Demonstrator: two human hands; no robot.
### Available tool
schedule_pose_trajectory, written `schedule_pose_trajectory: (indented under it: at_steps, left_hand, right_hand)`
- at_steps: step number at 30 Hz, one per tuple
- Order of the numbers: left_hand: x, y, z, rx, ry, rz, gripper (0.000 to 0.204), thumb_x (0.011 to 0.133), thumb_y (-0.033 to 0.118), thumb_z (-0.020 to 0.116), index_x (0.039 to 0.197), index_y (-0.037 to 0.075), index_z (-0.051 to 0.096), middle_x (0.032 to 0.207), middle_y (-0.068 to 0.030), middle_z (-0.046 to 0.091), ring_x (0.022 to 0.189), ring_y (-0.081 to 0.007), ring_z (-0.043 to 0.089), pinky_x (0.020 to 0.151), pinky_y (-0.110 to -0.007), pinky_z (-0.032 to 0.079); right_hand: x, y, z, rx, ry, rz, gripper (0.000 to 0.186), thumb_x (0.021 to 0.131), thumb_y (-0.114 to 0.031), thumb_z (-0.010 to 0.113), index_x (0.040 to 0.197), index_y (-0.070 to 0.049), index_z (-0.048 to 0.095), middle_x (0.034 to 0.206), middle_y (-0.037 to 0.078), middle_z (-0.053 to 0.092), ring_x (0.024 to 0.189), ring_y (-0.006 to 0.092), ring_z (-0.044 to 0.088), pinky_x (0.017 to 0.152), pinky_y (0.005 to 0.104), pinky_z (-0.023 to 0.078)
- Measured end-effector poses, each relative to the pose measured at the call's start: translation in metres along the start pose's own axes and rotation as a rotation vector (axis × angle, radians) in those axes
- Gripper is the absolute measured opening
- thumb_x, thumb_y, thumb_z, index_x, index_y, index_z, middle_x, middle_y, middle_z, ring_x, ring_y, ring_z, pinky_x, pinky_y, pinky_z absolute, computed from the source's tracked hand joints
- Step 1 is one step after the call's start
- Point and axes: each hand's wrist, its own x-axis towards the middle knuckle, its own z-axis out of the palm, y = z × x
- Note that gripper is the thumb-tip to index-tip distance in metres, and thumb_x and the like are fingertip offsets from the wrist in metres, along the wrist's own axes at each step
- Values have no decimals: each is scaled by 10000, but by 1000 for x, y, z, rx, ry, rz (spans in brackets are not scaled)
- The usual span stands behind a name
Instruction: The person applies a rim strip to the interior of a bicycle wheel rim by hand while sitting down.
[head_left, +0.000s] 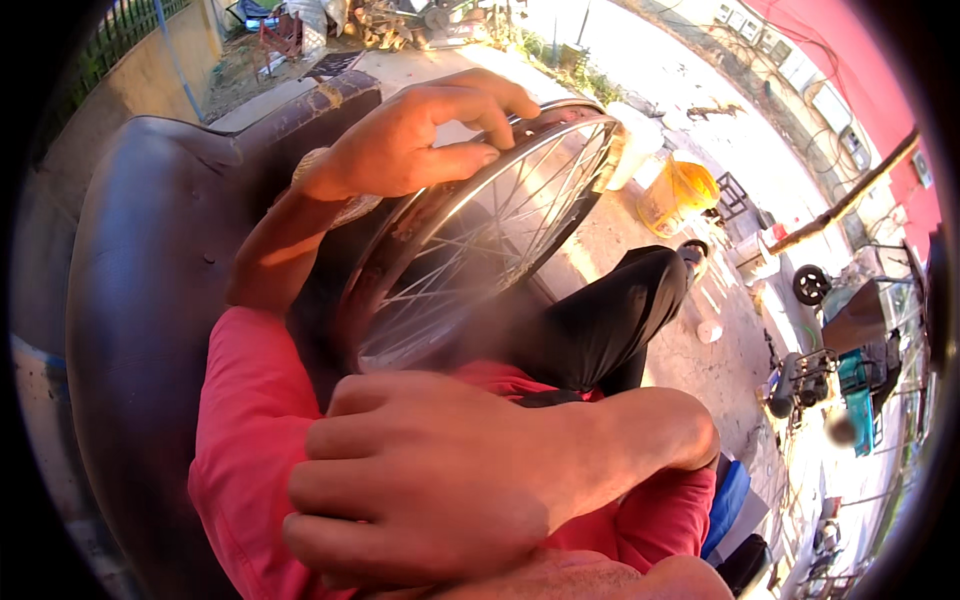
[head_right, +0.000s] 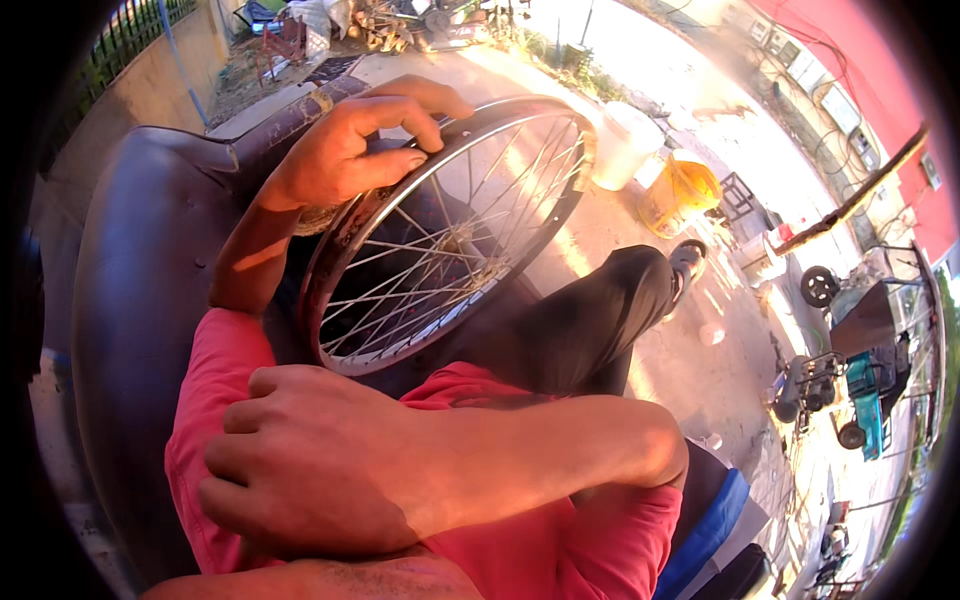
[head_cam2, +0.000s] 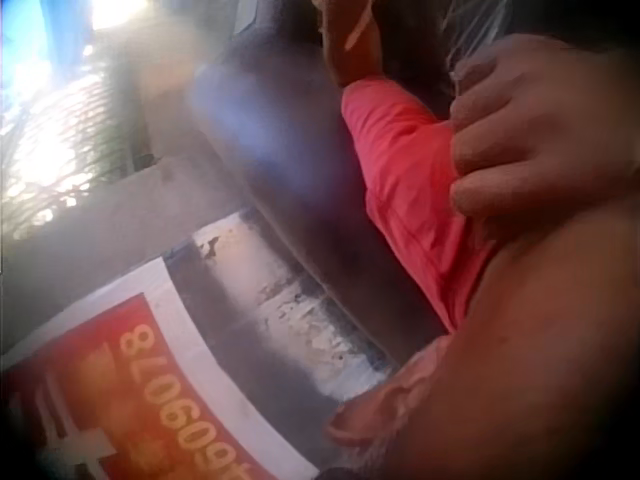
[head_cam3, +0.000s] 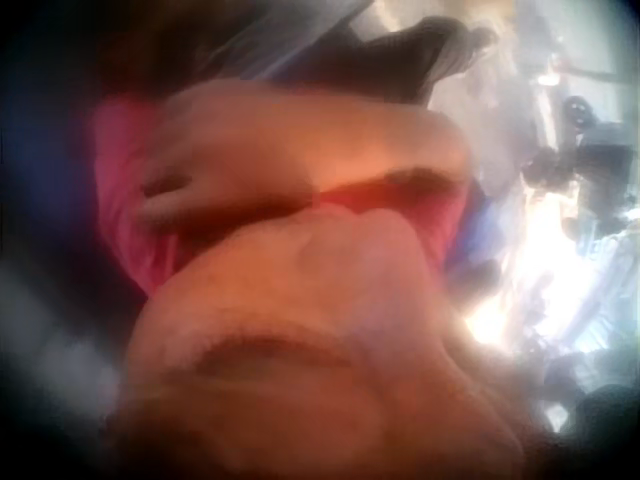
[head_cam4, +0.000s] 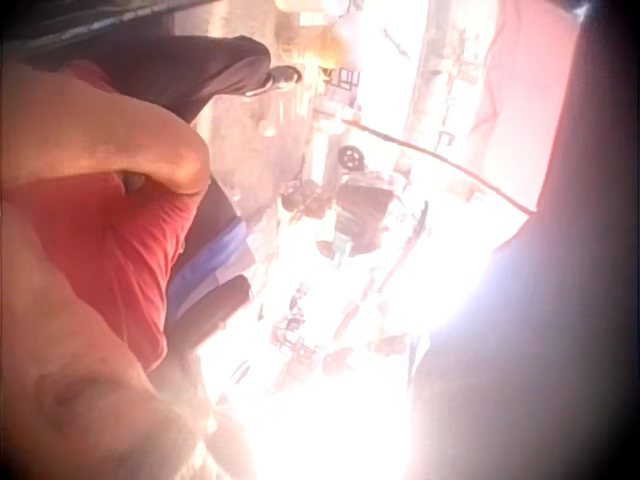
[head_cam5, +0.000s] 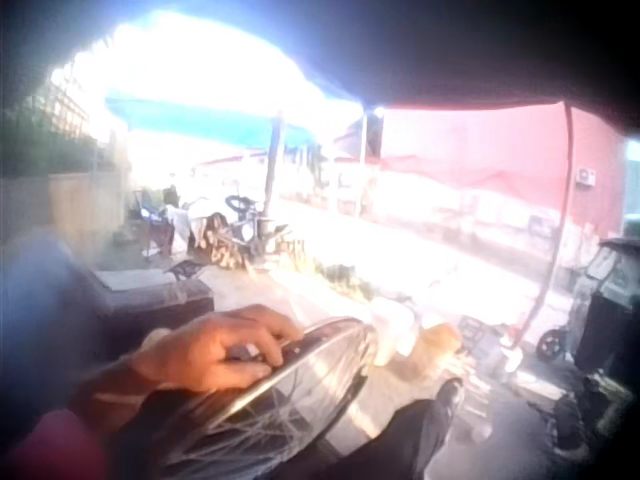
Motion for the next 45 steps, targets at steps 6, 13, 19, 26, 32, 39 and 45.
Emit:
schedule_pose_trajectory:
  at_steps: [6,13,19,26,32,39,45]
  left_hand:
    - [-2,-5,1,-31,14,-59,143,922,-1,662,1056,28,702,1367,-116,646,1207,-240,618,1021,-367,488]
    - [2,2,8,-100,7,-87,180,924,-28,665,1087,38,705,1373,-129,653,1291,-271,587,1111,-382,424]
    - [3,5,11,-102,24,-56,139,954,-1,675,1081,48,704,1372,-114,652,1280,-254,582,1108,-382,426]
    - [6,9,18,-132,56,-68,197,992,9,623,1166,32,711,1370,-112,651,1314,-265,574,1135,-397,419]
    - [6,9,17,-126,59,-72,252,979,-19,593,1201,26,703,1393,-135,644,1333,-295,576,1150,-415,419]
    - [-3,5,9,-124,61,-90,254,983,-9,588,1218,11,685,1363,-150,647,1313,-287,587,1135,-403,426]
    - [-4,44,9,13,97,-134,279,950,24,638,1228,9,666,1305,-170,644,1243,-294,622,1064,-380,470]
  right_hand:
    - [-34,1,-16,36,191,-95,201,844,-208,684,977,-58,693,850,33,567,743,199,599,675,362,484]
    - [-69,6,-18,145,200,-117,254,888,-159,723,1126,-74,750,1026,29,654,758,170,619,683,331,509]
    - [-95,17,-38,34,180,2,163,907,-173,759,1036,-73,772,934,48,740,733,194,703,700,333,527]
    - [-106,111,-45,247,905,689,178,1029,-88,656,1191,-15,672,1084,31,706,1042,114,627,930,292,505]
    - [-98,153,-29,724,938,497,181,1048,-103,639,1207,-28,684,1064,40,700,977,126,635,874,285,510]
    - [-88,162,-27,738,861,498,214,1079,-219,621,1201,-52,675,898,13,651,714,100,552,648,236,436]
    - [-96,162,-24,763,791,639,167,1065,-195,631,1147,-53,663,774,-11,588,654,68,499,568,238,384]
